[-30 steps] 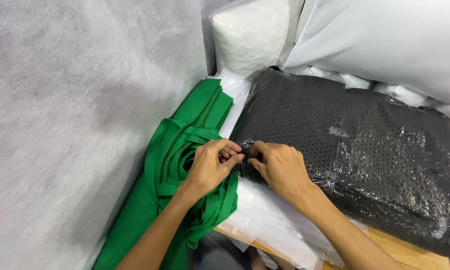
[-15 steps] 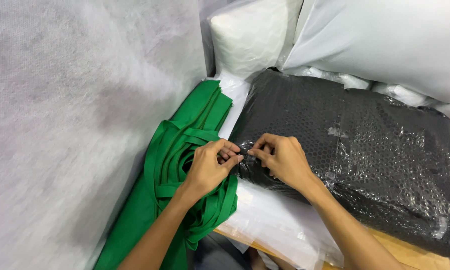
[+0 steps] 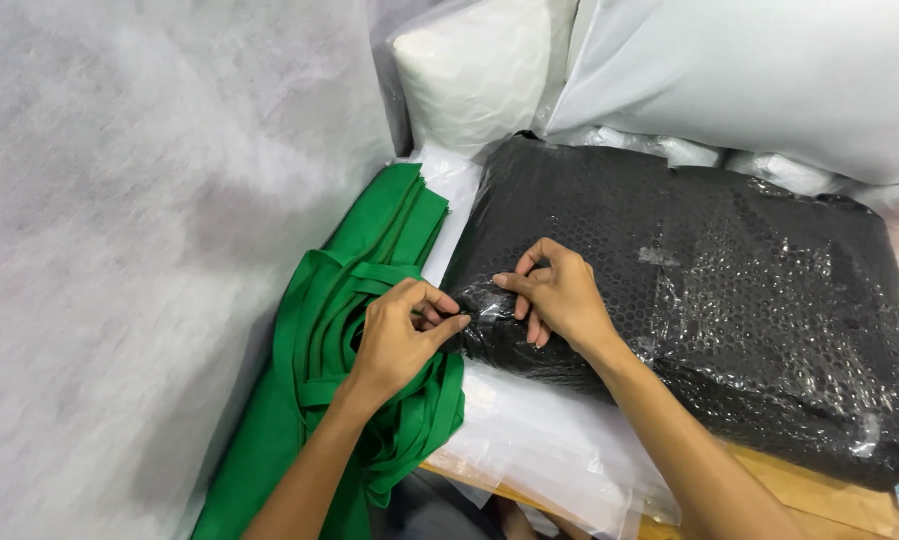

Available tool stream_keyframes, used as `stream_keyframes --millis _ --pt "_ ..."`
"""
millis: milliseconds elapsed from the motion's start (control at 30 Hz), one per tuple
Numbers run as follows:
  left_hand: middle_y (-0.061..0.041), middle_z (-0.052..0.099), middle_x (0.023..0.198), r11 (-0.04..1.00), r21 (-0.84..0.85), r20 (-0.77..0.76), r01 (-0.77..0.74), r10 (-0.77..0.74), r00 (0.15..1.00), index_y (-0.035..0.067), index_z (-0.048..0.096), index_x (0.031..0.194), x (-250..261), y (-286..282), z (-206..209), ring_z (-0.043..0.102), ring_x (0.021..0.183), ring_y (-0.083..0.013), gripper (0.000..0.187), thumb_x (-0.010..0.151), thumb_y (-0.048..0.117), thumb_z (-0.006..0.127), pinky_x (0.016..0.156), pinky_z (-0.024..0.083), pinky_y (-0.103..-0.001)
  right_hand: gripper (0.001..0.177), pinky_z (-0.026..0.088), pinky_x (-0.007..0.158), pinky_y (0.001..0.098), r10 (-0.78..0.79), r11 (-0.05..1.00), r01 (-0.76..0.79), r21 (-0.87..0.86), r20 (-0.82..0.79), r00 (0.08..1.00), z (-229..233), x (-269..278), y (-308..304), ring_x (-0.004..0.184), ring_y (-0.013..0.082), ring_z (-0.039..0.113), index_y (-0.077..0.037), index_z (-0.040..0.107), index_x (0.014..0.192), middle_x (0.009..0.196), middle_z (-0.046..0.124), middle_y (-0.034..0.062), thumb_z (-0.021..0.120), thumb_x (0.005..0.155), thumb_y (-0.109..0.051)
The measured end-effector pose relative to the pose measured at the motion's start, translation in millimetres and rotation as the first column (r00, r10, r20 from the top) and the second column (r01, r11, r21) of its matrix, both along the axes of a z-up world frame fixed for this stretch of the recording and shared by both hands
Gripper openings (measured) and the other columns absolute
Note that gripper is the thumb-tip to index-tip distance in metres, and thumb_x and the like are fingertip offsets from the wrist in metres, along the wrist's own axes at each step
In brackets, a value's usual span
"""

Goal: Wrapping a pillow in black bubble wrap, securing it with tape, and then cleaning a white pillow with an orange cloth.

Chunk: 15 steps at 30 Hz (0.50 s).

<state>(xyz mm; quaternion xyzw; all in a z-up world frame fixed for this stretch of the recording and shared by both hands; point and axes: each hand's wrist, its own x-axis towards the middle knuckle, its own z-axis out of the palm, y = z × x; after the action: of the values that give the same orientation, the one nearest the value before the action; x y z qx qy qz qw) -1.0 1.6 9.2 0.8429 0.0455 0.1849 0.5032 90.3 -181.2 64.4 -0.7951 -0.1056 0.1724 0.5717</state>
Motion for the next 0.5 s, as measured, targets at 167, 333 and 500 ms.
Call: stream_keyframes --millis 167,333,500 --pt "-0.011 0.075 0.091 0.997 -0.075 -0.045 0.004 -0.007 0.999 0.008 0.079 0.098 8.1 -0.7 -0.1 0.071 0.076 -0.0206 0.026 0.076 0.015 0.091 0.067 0.061 -0.028 0.024 0.047 0.021 0.0292 -0.066 0.988 0.046 0.150 0.128 0.990 19.0 -12.0 -30.8 0.028 0.0212 0.057 0.004 0.054 0.102 0.054 0.065 0.0166 0.068 0.096 -0.014" --pt "-0.002 0.072 0.111 0.996 0.085 -0.177 -0.040 0.055 0.983 0.016 0.073 0.111 11.9 -10.0 35.2 0.071 0.087 -0.0185 0.036 0.081 0.033 0.084 0.069 0.054 -0.032 0.026 0.042 0.049 0.0269 -0.371 0.919 0.389 0.071 0.491 0.788 14.0 14.6 -130.6 0.050 0.0116 0.049 -0.007 0.059 0.101 0.075 0.066 0.0055 0.072 0.098 -0.028" --pt "0.001 0.063 0.143 0.974 0.224 -0.349 0.035 0.047 0.936 0.011 0.058 0.136 25.2 -36.4 91.5 0.067 0.114 -0.0187 0.060 0.086 0.045 0.067 0.086 0.054 -0.037 0.028 0.038 0.094 0.0428 -0.379 0.679 0.708 -0.195 0.732 0.566 -23.5 68.0 -274.3 0.106 0.0300 0.048 -0.016 0.065 0.104 0.109 0.055 0.0095 0.078 0.093 -0.039"
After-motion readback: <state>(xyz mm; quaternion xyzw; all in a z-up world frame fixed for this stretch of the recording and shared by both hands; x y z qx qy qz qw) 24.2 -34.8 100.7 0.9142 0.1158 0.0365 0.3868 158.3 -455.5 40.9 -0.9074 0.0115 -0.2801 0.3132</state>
